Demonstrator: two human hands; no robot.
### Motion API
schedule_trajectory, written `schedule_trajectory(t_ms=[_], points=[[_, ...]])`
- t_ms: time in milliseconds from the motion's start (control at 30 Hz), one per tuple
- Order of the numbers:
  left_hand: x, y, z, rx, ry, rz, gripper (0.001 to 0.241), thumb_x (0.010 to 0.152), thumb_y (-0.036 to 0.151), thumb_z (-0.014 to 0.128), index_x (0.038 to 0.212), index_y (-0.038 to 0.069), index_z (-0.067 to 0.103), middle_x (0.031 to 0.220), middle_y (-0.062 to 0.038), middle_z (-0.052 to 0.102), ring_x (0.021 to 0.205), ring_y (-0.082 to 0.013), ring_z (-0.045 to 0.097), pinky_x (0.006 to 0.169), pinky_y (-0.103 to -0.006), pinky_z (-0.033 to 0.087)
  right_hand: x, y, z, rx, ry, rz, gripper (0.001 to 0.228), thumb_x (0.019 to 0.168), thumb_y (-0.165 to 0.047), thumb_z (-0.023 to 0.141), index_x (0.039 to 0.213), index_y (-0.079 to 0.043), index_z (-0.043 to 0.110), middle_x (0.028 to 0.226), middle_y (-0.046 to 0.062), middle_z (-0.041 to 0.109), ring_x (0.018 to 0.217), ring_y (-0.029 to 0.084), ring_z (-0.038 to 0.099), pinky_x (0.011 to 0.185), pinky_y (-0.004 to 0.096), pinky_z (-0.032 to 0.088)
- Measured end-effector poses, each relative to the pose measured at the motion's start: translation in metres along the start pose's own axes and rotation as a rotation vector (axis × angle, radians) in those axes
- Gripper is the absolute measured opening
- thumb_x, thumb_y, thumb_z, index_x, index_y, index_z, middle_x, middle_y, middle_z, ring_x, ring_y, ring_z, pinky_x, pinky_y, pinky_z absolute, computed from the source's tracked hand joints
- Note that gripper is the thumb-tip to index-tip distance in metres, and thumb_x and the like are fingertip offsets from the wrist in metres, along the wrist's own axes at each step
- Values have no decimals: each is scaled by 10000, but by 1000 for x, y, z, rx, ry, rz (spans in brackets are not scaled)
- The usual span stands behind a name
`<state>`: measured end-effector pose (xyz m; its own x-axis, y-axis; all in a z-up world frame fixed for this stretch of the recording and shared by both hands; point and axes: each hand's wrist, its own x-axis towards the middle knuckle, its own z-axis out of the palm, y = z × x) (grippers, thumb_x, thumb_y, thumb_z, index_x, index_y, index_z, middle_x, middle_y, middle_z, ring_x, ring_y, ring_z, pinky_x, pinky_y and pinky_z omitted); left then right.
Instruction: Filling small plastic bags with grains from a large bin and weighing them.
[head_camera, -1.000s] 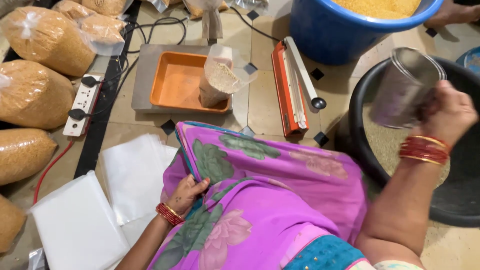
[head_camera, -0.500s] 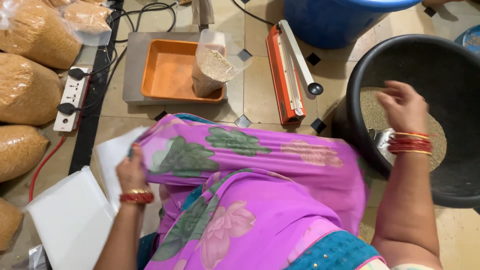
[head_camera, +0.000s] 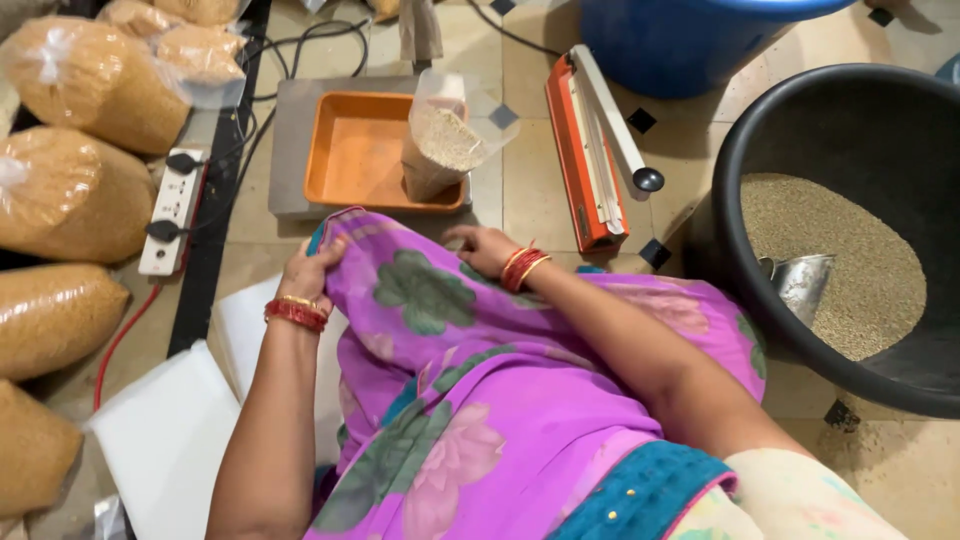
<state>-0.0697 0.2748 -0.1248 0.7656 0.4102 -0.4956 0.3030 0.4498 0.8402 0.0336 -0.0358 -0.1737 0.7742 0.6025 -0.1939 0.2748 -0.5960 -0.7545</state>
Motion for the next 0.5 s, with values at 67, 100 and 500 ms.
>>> schedule_trajectory(t_ms=[67, 100, 500], points=[[-4, 17, 10, 18, -182, 67, 395, 903, 61, 705, 1278, 41, 583, 1094, -91, 708, 953, -215, 705, 841, -361, 590, 18, 8, 10, -26, 35, 13, 310, 939, -239, 649, 1214, -164, 772, 1138, 108, 795, 1063, 238, 757, 978, 368, 571], [2, 22, 12, -66, -194, 138, 434, 903, 8, 672, 1320, 47, 556, 1112, -93, 693, 973, -210, 698, 884, -361, 593, 25, 7, 11, 2, 243, 45, 276, 968, -252, 645, 1184, -156, 787, 1137, 94, 801, 1061, 221, 762, 984, 358, 581], [108, -26, 28, -226, -101, 462, 556, 948, -110, 603, 1461, 73, 497, 1239, -98, 630, 1036, -189, 647, 939, -334, 567, 37, -9, 17, 187, 227, 252, 357, 926, -298, 667, 1270, -211, 712, 1210, 131, 751, 1132, 268, 695, 1025, 408, 529]])
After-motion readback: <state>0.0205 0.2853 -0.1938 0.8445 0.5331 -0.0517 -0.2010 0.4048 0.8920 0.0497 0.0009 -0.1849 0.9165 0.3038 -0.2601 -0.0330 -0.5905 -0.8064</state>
